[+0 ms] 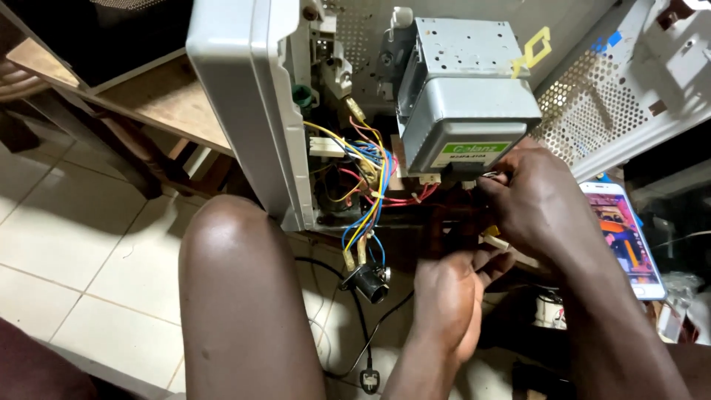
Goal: Cleaning and manipulating electrical wires and connectors inside a microwave oven using a screwdriver.
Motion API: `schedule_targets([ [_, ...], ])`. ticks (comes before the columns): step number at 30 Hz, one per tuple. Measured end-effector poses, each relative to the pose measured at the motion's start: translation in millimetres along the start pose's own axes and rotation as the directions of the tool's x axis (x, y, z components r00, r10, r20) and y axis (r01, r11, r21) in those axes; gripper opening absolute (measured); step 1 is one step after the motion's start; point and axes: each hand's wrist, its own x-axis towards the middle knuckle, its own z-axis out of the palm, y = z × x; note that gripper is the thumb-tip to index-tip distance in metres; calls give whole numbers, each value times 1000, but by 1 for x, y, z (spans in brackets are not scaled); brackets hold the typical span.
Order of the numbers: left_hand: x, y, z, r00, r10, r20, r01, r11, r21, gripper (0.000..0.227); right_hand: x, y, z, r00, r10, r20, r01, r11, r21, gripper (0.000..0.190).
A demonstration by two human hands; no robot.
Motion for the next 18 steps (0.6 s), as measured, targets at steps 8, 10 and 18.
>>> schedule_targets([
  [8,-8,6,3,978,22,-207,56,929,367,36,-3,1,9,942,-327,-81,325,945,-32,41],
  [10,-12,11,6,970,72,-230,61,851,521,45,-1,3,12,907,-408,-100,403,913,-65,39],
  [18,-13,21,9,959,105,-262,157,573,804,28,-2,5,20,829,-527,-184,527,848,-53,67],
])
